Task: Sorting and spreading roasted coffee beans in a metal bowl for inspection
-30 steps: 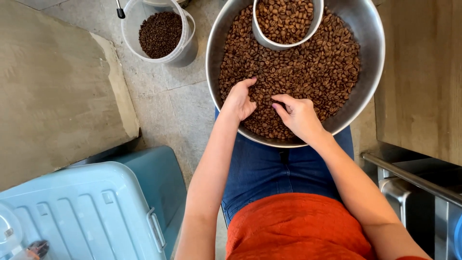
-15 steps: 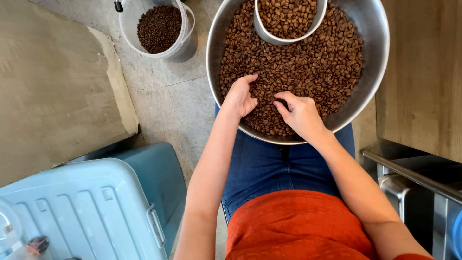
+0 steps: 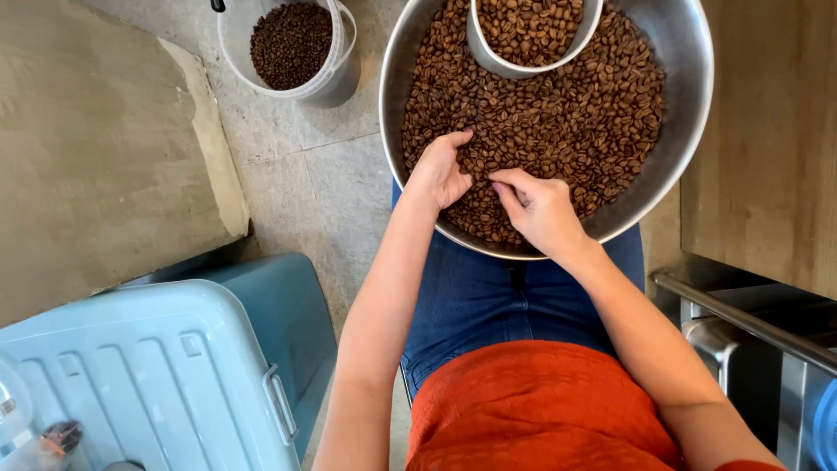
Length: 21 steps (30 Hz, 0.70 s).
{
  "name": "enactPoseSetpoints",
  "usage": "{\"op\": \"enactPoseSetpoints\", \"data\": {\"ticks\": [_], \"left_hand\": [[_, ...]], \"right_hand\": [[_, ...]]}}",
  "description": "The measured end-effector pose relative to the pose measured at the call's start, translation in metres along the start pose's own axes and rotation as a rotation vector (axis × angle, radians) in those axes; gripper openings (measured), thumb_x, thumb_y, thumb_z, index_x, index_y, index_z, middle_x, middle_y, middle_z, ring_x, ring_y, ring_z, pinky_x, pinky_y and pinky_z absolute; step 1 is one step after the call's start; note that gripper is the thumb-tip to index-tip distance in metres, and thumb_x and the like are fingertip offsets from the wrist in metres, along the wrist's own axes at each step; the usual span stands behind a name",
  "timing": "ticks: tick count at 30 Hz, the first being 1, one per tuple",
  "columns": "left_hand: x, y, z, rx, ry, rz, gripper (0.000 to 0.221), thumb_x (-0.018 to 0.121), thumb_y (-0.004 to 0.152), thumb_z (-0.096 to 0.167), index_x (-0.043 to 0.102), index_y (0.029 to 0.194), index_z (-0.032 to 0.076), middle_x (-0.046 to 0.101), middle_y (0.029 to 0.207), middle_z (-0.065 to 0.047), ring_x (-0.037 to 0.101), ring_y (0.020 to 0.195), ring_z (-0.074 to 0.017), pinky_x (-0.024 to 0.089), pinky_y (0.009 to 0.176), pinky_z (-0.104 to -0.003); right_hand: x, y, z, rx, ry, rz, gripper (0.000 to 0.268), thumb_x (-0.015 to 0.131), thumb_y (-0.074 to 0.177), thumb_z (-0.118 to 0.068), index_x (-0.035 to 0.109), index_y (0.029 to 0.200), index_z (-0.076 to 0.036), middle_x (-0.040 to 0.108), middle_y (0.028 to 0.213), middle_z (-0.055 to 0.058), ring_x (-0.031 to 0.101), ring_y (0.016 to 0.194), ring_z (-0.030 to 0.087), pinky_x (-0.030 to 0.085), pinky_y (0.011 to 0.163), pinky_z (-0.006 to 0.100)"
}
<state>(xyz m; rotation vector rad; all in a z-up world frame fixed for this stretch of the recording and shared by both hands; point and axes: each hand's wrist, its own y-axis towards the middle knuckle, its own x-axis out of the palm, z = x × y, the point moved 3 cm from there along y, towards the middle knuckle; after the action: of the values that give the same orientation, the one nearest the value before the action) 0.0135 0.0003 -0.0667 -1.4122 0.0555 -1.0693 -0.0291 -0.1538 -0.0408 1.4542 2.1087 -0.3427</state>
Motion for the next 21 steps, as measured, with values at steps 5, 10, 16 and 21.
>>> {"op": "enactPoseSetpoints", "data": {"ticks": [5,10,16,21], "left_hand": [[0.013,-0.018,0.007,-0.017,0.026,-0.003,0.097,0.061,0.095,0.018,-0.008,0.159,-0.007,-0.015,0.161,-0.038,0.018,0.15,-0.0505,0.033,0.113,-0.065],[0.002,-0.002,0.002,-0.014,0.016,-0.004,0.095,0.06,0.096,0.017,-0.006,0.16,-0.006,-0.009,0.162,-0.037,0.023,0.149,-0.0513,0.039,0.109,-0.063],[0.0,0.002,-0.001,-0.01,0.031,0.004,0.088,0.058,0.097,0.019,0.002,0.161,-0.005,-0.002,0.163,-0.035,0.024,0.148,-0.0538,0.036,0.111,-0.065],[0.007,-0.011,0.0,0.061,0.14,0.026,0.082,0.057,0.1,0.018,0.007,0.16,-0.007,0.001,0.162,-0.036,0.026,0.148,-0.0525,0.036,0.112,-0.066]], "right_hand": [[0.012,0.004,-0.001,-0.002,0.012,-0.078,0.017,0.066,0.094,0.004,0.074,0.104,-0.006,0.039,0.036,0.0,0.036,0.033,0.009,0.031,0.039,0.019],[0.015,0.008,-0.001,-0.02,-0.035,-0.098,0.015,0.067,0.095,0.003,0.074,0.105,-0.005,0.047,0.039,0.007,0.047,0.035,0.013,0.036,0.04,0.022],[0.016,0.007,-0.006,-0.069,-0.132,-0.108,0.01,0.067,0.096,0.0,0.074,0.102,-0.004,0.07,0.064,0.012,0.069,0.053,0.025,0.053,0.048,0.029],[0.013,0.006,0.008,-0.047,-0.136,-0.047,0.01,0.064,0.1,-0.003,0.072,0.106,-0.006,0.068,0.062,0.007,0.06,0.047,0.016,0.047,0.044,0.024]]}}
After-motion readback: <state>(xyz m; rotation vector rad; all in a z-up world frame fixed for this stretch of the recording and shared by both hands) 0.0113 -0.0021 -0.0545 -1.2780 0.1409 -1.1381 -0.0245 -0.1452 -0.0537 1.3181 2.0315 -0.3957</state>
